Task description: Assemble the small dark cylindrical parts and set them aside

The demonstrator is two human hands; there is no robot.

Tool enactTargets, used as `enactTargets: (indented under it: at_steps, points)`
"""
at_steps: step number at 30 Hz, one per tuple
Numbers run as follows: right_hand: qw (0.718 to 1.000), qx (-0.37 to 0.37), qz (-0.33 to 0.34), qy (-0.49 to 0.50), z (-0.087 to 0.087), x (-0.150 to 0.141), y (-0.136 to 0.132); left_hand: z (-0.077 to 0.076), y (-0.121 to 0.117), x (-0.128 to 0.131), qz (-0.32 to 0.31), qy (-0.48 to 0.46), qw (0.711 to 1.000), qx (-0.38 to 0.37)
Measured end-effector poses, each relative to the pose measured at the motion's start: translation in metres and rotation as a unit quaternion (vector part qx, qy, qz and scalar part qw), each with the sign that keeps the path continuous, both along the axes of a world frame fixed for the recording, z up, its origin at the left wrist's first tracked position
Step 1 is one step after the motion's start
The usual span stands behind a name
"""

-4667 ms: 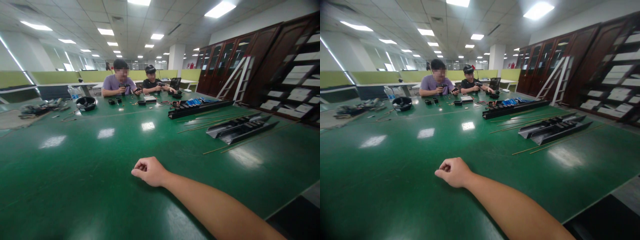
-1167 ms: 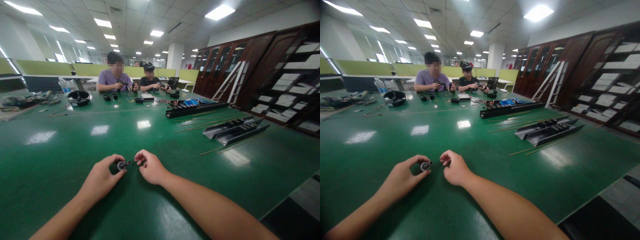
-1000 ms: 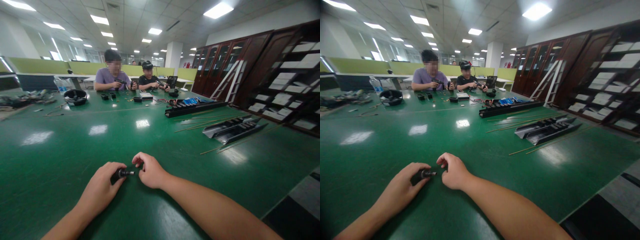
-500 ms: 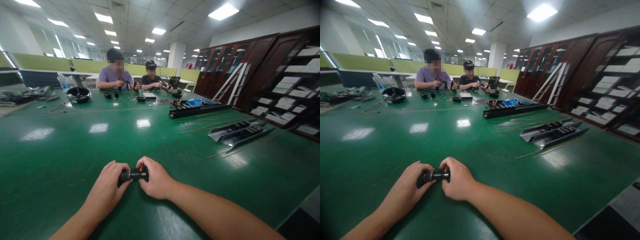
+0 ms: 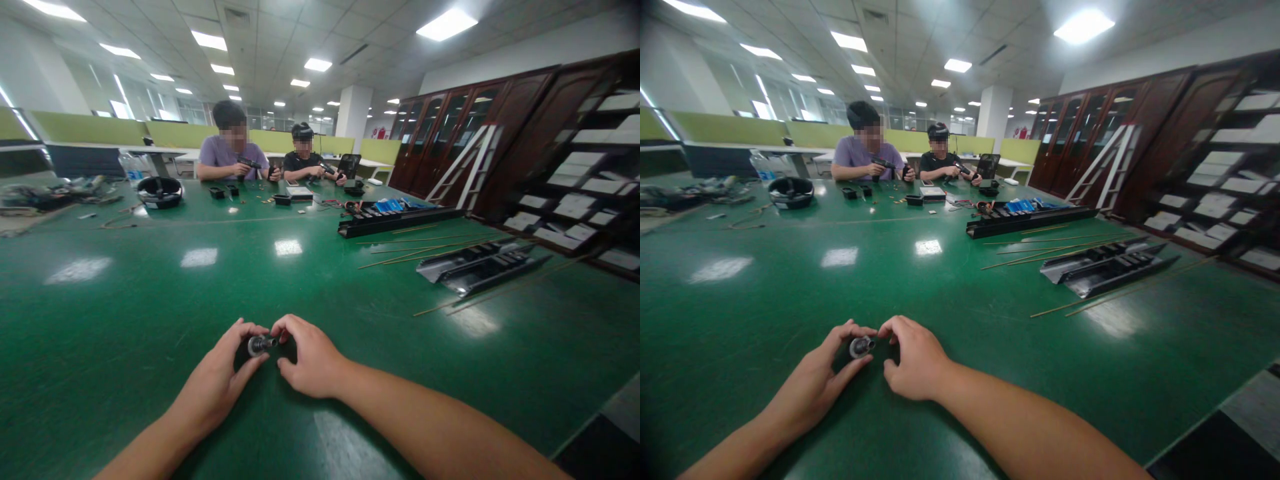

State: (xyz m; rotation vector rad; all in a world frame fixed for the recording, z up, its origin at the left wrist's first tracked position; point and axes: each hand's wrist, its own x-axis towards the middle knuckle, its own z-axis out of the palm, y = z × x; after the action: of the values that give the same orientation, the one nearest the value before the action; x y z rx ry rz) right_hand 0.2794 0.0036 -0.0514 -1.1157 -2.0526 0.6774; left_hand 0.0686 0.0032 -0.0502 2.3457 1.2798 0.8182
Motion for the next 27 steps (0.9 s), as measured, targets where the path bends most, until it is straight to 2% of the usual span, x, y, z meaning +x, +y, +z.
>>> enactTargets:
  at_steps: [7, 15, 27]
  points:
    - [0.999, 0.016, 0.009, 0.03, 0.004, -0.003, 0.001, 0.0, -0.004, 0.001, -0.012, -0.024, 0.999, -0.046]
    - [0.994, 0.081, 0.043, 0.053, 0.008, -0.004, -0.002, 0.006, -0.012, 0.006, -0.088, -0.037, 0.995, 0.021]
    - [0.996, 0.063, 0.025, 0.048, 0.007, -0.003, -0.003, -0.002, -0.007, -0.001, -0.054, -0.05, 0.997, 0.019]
